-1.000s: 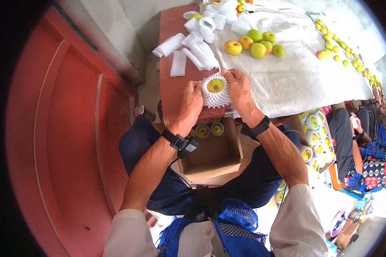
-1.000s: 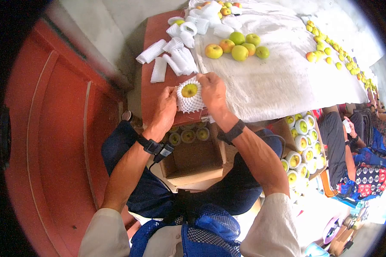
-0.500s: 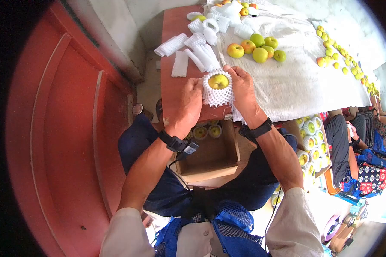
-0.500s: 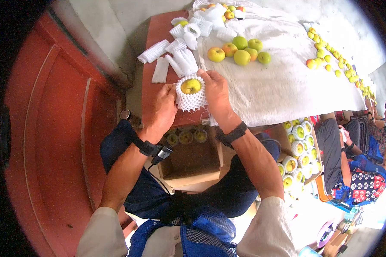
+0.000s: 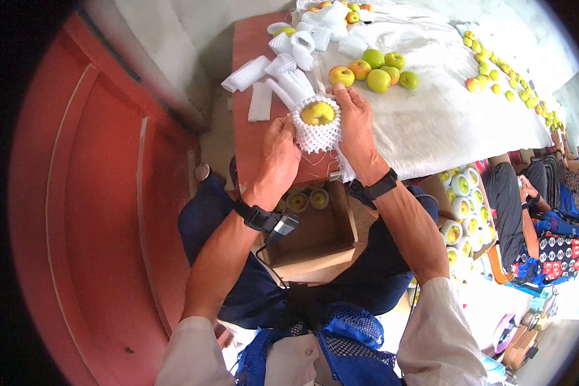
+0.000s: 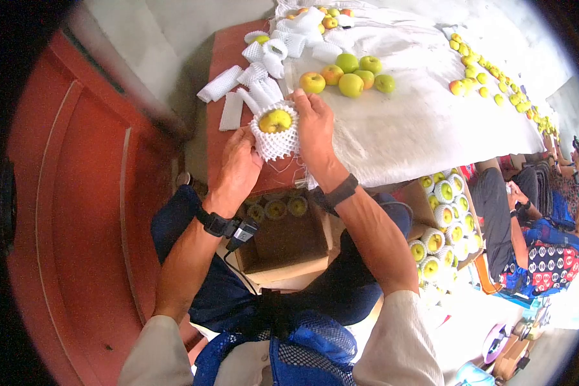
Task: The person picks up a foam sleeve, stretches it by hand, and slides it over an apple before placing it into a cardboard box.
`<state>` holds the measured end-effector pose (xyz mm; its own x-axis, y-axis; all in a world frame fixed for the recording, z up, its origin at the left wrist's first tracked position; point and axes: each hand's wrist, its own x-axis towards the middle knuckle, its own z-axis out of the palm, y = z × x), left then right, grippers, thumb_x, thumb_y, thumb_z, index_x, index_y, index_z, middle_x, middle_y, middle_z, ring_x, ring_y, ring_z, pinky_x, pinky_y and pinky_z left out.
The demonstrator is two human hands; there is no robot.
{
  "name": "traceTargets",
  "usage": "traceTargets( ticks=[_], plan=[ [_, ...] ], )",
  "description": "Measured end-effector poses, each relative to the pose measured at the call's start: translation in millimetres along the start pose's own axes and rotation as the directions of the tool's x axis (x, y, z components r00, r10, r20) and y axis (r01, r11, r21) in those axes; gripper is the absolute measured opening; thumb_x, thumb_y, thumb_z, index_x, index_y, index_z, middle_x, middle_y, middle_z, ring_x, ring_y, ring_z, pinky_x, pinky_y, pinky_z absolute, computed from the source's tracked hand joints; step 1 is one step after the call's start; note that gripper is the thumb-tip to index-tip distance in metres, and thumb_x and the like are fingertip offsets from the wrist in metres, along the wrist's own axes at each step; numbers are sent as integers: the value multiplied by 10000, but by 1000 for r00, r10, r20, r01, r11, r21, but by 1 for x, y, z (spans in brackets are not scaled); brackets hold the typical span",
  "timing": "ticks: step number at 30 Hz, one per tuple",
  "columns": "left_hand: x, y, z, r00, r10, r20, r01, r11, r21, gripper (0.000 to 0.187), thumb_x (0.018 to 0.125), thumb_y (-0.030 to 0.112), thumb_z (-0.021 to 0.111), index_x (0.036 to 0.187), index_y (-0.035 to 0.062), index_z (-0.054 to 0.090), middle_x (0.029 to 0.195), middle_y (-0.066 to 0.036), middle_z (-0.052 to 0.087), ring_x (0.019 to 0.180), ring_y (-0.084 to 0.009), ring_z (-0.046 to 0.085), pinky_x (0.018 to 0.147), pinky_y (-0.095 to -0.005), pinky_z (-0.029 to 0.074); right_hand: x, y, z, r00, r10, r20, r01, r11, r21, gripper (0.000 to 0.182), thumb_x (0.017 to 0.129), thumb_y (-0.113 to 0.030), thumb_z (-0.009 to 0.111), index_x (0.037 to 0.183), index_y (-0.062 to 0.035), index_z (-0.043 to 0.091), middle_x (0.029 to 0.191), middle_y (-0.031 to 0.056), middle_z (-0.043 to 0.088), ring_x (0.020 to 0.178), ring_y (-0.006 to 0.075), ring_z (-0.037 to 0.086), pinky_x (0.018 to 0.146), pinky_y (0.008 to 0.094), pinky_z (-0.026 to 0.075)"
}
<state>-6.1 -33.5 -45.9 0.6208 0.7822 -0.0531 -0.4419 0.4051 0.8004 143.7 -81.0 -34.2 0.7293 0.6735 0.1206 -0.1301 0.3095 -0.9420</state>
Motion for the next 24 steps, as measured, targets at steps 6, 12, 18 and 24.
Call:
traceTargets(
  ticks=[6,12,18,24],
  plan=[
    [-8,12,8,997,-31,74,39,992,-121,362,1104,178,466,1387,-46,486,1388,-126,563,1240,-208,584,1115,-385,465,3,-9,-2,993,118,27,-121,987,102,302,1009,-221,623,994,69,706,896,80,693,775,135,624,692,292,506],
    [-5,26,15,973,-96,209,81,994,80,462,1013,341,661,1290,-7,534,1112,-69,673,862,-106,664,681,-239,550,5,-16,-4,992,115,52,-117,992,37,288,1002,-217,635,999,62,708,852,58,684,736,122,613,657,282,494],
    [-9,32,9,970,-199,141,143,931,335,487,970,338,712,1319,29,570,1147,-29,667,1001,-113,629,794,-292,510,0,-23,-6,989,123,79,-123,992,-15,284,1004,-223,646,972,50,718,833,32,675,705,95,591,625,266,476],
    [-6,35,5,976,-150,158,76,914,399,637,876,288,821,1328,-40,516,1136,-91,649,968,-124,655,775,-238,541,2,-22,-8,985,118,123,-114,993,-36,294,1001,-238,661,993,49,723,850,35,680,731,93,588,646,261,470]
  ],
)
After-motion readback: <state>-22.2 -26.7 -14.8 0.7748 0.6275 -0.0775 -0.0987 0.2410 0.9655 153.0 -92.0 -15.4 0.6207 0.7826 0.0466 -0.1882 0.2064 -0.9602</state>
